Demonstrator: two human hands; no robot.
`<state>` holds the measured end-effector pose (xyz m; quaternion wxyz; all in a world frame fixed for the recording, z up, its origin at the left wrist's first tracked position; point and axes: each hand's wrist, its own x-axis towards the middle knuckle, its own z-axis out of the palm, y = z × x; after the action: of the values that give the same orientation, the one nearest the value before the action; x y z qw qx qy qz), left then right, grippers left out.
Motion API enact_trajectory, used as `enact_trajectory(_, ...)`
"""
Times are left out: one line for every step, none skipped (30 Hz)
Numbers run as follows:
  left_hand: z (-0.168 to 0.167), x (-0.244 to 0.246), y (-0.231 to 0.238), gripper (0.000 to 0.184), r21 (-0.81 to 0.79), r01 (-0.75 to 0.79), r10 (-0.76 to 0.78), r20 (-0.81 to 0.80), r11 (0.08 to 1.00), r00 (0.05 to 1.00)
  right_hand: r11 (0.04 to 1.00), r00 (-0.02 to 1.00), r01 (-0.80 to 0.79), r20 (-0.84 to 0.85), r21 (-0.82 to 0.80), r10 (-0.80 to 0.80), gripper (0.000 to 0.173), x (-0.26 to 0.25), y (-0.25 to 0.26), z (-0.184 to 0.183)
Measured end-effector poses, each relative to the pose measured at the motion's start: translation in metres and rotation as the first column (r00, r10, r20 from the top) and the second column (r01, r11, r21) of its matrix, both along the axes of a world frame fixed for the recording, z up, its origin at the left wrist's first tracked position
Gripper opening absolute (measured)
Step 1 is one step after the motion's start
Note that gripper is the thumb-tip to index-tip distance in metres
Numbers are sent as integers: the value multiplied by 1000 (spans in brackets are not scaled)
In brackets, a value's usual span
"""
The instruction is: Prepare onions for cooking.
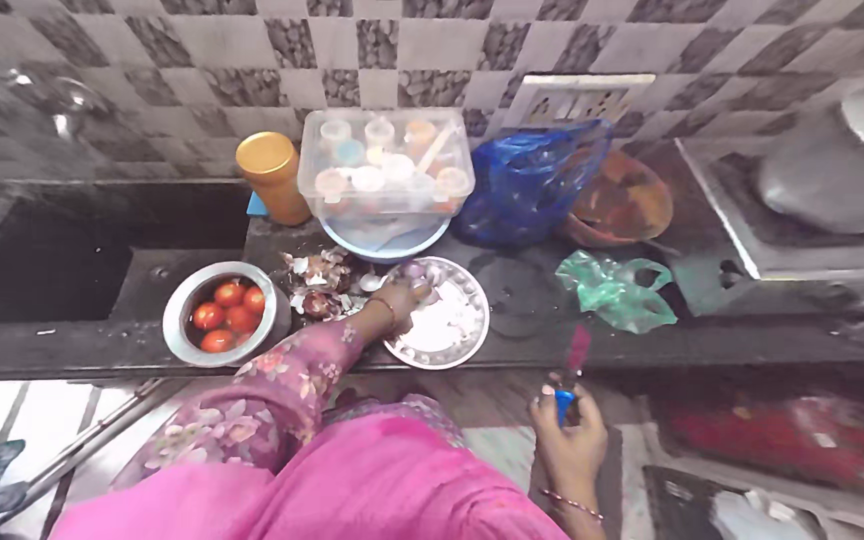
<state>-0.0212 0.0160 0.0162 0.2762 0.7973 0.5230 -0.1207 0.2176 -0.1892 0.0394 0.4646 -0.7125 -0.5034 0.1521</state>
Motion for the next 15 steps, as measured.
enact_trajectory(-1,-3,0,83,-2,6,-6,22,1000,1000,1000,1000,5,1,-7,-5,40,-7,-1,0)
enact_trajectory(-1,-7,1,79,-8,-3,3,51,1000,999,1000,1000,12,6,-13,-12,41,-15,-2,0)
enact_trajectory(-1,-10,2,74,-18,-21,22,91,1000,996,1000,1000,16,13,-23,-15,41,-22,-3,1)
enact_trajectory(-2,-13,3,70,-31,-41,45,133,999,990,999,1000,15,14,-30,-15,42,-29,-5,1)
enact_trajectory(-2,-15,4,67,-49,-54,62,177,997,982,999,1000,20,17,-32,-19,41,-36,-6,2)
enact_trajectory(-3,-16,6,65,-58,-58,69,219,997,973,999,999,32,27,-30,-31,40,-43,-7,5)
enact_trajectory(-4,-18,8,64,-75,-56,73,262,996,962,999,999,38,37,-37,-37,40,-51,-8,10)
enact_trajectory(-3,-19,9,65,-100,-58,86,299,993,950,998,998,35,46,-47,-33,40,-58,-8,14)
enact_trajectory(-3,-19,10,68,-127,-69,109,341,989,934,998,998,28,56,-50,-25,40,-65,-8,17)
enact_trajectory(-1,-20,9,71,-152,-81,135,389,985,911,998,998,25,60,-56,-22,42,-70,-8,20)
enact_trajectory(3,-21,7,70,-170,-101,168,446,980,879,998,998,26,66,-60,-22,42,-75,-7,20)
enact_trajectory(10,-23,3,66,-183,-126,204,519,975,830,998,997,27,78,-57,-23,43,-79,-7,21)
enact_trajectory(21,-27,-2,61,-189,-140,226,586,972,778,999,996,29,87,-44,-25,43,-83,-6,22)
enact_trajectory(37,-35,-8,57,-184,-143,229,643,972,730,999,996,32,84,-28,-29,43,-87,-4,24)
enact_trajectory(53,-48,-16,54,-149,-146,208,702,978,680,999,997,36,71,-17,-34,43,-92,-3,26)
